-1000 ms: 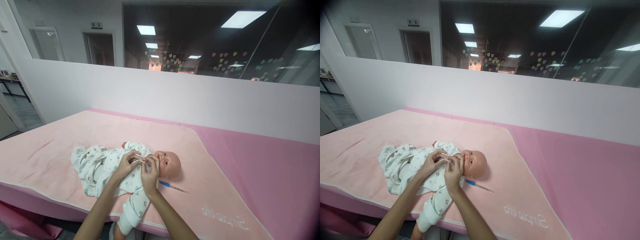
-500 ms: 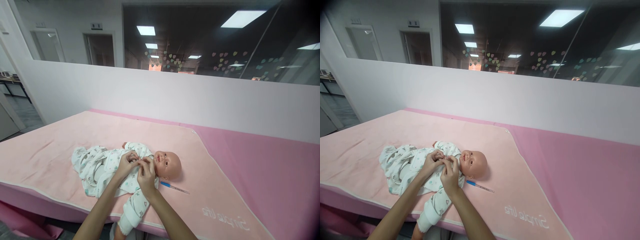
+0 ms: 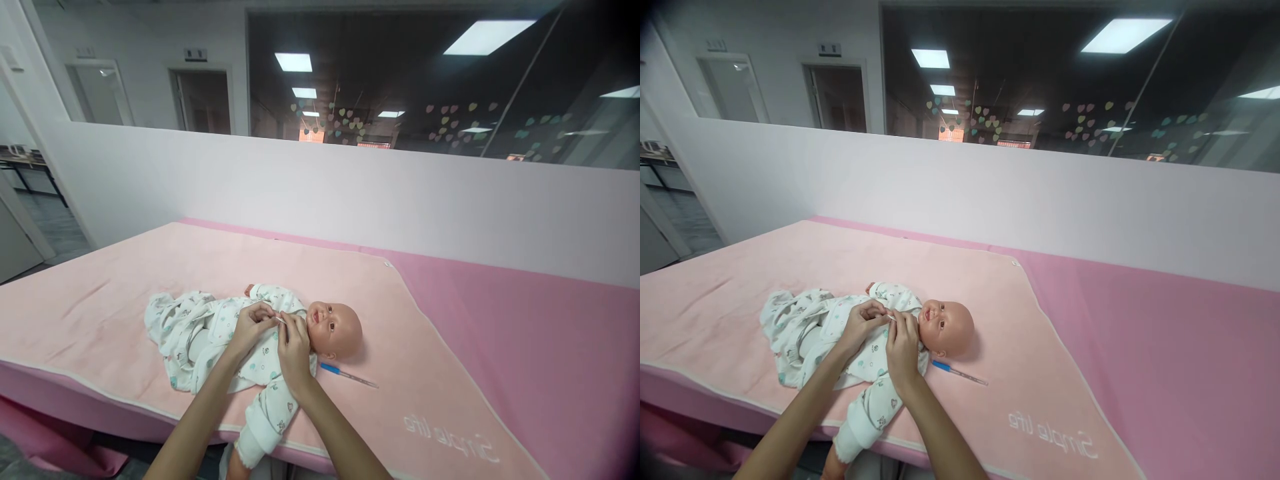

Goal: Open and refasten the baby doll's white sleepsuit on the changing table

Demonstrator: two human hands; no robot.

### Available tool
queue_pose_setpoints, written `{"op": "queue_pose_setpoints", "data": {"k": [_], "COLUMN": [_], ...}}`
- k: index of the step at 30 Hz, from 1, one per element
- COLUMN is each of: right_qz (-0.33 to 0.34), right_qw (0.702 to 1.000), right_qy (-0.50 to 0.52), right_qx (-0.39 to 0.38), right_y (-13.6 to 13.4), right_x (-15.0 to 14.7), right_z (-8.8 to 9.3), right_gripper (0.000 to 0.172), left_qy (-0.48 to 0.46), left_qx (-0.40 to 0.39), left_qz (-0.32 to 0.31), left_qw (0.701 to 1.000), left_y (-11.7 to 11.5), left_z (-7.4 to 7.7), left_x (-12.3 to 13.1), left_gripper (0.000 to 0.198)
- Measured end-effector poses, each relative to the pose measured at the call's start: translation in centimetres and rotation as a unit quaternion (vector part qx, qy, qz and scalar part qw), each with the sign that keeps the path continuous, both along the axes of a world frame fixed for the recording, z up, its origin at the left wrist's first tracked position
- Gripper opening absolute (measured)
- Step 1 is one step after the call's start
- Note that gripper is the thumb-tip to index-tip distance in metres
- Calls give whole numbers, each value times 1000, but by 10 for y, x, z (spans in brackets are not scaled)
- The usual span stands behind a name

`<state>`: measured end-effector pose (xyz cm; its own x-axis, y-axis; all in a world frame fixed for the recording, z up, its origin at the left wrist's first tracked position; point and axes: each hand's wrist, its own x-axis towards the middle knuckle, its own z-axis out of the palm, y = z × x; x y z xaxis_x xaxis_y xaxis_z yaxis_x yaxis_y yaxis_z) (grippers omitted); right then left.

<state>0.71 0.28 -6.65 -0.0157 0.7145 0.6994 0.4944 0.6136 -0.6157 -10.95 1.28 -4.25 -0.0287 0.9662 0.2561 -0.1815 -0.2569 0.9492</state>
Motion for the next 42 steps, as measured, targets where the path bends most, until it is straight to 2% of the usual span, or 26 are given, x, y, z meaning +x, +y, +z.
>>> {"op": "queue_pose_setpoints", "data": {"k": [5,12,19,30,37,42], "right_qz": [-1,-26,-20,-9,-20,-12], "right_qw": [1000,999,997,996,996,998], "right_qy": [-4,42,76,88,80,63], "right_qx": [4,-1,-11,-2,26,28], "right_y": [1,0,-3,-2,-2,-4], "right_x": [2,3,2,2,1,1], "right_z": [2,2,5,4,1,4], "right_gripper": [20,17,14,13,14,14], "left_qy": [-13,56,136,105,67,88], "left_qx": [4,27,50,39,-6,23], "left_qz": [0,15,-33,-25,-9,-20], "left_qw": [1000,998,989,993,998,996], "left_y": [-1,1,2,3,3,3], "left_z": [-2,-2,-4,-8,-7,-4], "left_x": [-1,-4,-7,-8,-7,-7], "left_gripper": [20,19,18,12,20,17]}}
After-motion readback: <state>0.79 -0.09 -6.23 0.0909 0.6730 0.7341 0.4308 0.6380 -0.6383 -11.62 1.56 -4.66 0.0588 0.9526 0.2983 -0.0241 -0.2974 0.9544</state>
